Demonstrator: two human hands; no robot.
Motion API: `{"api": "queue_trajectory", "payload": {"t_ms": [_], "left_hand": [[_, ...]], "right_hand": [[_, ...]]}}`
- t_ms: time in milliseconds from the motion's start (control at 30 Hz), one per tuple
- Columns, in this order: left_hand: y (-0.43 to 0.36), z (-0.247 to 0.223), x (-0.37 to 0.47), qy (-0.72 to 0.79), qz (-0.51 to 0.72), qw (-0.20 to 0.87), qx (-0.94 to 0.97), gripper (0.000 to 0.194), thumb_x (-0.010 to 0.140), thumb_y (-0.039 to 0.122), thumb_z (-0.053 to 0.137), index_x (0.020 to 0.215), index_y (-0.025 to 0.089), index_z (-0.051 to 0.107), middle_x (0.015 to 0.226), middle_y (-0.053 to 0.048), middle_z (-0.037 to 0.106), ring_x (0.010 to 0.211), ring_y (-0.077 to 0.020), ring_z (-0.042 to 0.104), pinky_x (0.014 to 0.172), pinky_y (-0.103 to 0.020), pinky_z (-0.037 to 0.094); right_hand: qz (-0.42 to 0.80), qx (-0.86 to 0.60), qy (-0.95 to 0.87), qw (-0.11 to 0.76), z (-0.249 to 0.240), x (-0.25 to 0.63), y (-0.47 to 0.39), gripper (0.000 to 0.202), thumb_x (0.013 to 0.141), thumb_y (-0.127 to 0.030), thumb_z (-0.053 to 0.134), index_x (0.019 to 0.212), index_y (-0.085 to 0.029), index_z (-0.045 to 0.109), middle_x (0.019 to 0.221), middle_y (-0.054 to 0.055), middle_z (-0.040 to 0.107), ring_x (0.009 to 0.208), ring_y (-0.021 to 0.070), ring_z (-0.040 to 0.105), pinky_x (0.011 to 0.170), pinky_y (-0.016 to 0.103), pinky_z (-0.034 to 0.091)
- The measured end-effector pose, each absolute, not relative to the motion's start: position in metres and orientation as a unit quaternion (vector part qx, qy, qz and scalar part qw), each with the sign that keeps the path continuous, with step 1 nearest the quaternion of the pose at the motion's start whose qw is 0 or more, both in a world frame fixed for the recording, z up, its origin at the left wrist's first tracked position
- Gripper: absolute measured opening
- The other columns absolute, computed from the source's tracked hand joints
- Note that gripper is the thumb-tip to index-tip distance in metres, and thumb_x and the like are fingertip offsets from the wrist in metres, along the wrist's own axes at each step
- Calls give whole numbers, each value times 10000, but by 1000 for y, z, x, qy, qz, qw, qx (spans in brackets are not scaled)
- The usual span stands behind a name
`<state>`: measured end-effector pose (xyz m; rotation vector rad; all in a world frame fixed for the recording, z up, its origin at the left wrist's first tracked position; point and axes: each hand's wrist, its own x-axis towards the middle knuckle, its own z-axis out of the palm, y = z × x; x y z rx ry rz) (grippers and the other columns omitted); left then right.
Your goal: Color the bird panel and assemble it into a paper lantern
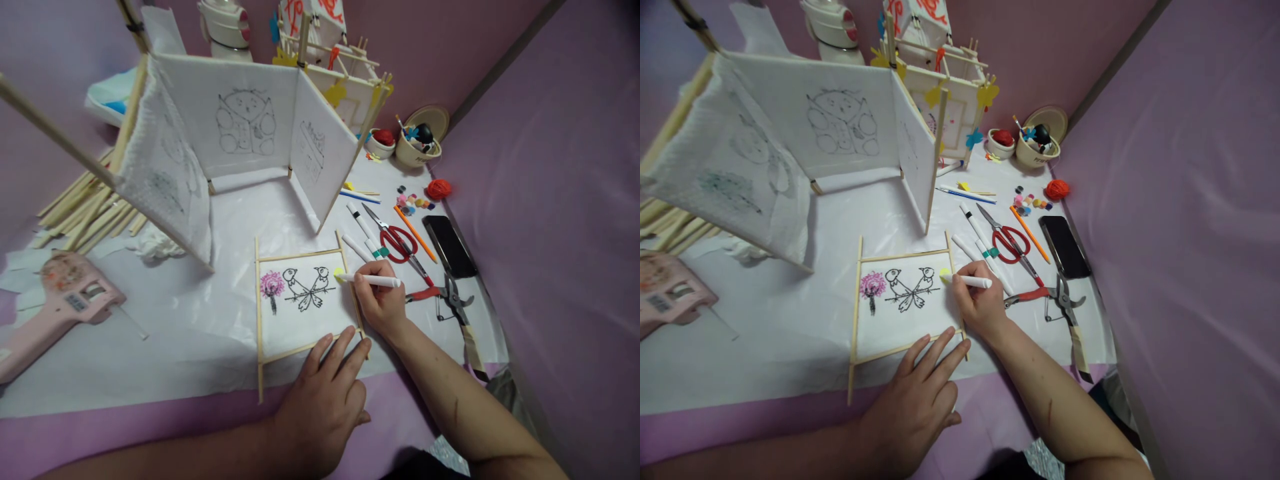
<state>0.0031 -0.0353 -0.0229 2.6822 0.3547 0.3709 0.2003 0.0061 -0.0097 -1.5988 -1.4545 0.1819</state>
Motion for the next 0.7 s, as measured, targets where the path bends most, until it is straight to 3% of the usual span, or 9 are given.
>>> {"api": "queue_trajectory", "payload": {"t_ms": [367,700], "left_hand": [[-35,-21,4,127,142,192,963,305,942,465,621,891,166,589,1544,-123,437,1490,-363,249,1184,-533,127],[-35,-24,4,127,139,194,963,301,962,465,588,908,169,586,1565,-124,403,1512,-355,189,1187,-528,75]], "right_hand": [[59,-619,-599,505,-15,203,4,127,900,-216,568,792,-217,500,693,-22,531,579,131,506,542,272,409],[57,-631,-600,489,-11,200,6,83,905,-205,590,834,-207,546,716,-20,556,554,107,487,498,243,388]]}}
